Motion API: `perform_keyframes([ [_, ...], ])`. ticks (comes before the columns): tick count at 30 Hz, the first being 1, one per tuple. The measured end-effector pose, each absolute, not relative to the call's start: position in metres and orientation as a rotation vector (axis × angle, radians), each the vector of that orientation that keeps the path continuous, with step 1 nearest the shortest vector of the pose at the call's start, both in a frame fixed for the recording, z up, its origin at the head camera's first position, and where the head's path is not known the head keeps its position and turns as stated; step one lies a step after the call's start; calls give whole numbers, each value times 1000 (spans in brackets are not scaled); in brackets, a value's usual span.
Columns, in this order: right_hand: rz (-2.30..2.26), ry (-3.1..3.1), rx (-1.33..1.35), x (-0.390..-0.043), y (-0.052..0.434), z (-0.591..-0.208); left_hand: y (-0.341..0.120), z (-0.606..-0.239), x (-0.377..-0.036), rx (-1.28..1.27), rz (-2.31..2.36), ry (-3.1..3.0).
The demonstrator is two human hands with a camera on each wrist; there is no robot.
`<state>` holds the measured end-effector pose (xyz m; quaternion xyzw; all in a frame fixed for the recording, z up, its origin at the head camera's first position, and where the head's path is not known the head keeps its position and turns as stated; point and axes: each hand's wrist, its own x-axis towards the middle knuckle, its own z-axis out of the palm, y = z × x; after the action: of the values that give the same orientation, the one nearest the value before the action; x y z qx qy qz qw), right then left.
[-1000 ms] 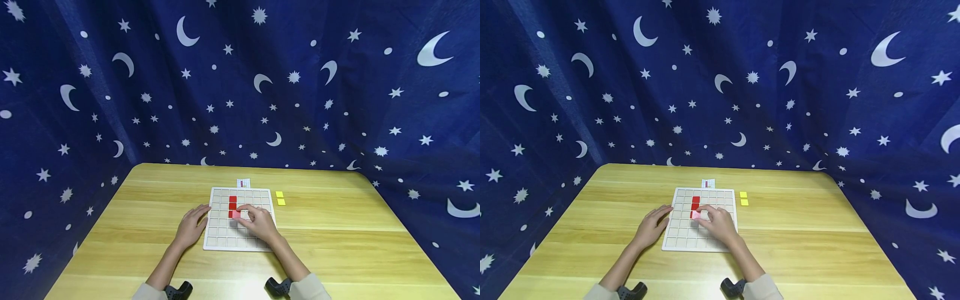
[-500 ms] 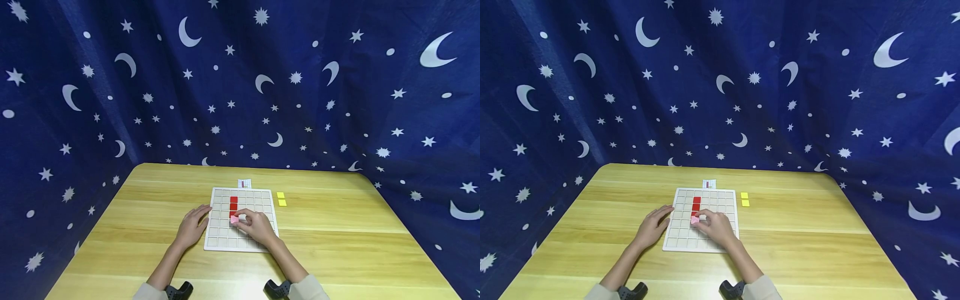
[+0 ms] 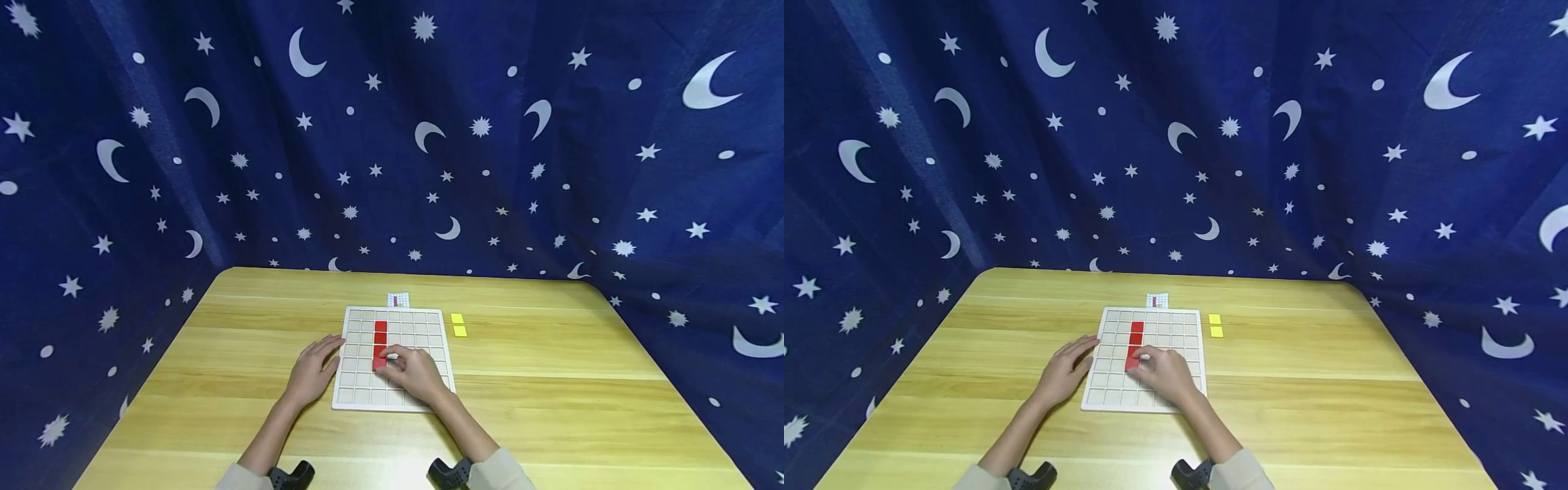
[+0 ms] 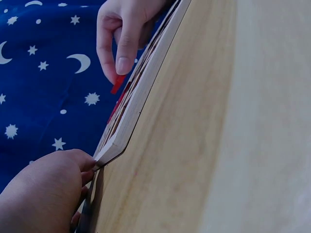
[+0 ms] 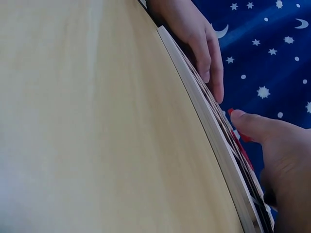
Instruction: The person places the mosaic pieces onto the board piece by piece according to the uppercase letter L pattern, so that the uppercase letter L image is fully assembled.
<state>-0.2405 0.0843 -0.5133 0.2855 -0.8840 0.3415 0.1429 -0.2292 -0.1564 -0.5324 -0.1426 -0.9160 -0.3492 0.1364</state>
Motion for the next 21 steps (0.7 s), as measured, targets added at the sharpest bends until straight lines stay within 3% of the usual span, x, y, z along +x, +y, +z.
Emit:
perform_keyframes([
  [21,939,-2643,770,-237,82,-511,-156,-531,-229,-410,-1017,-2656],
])
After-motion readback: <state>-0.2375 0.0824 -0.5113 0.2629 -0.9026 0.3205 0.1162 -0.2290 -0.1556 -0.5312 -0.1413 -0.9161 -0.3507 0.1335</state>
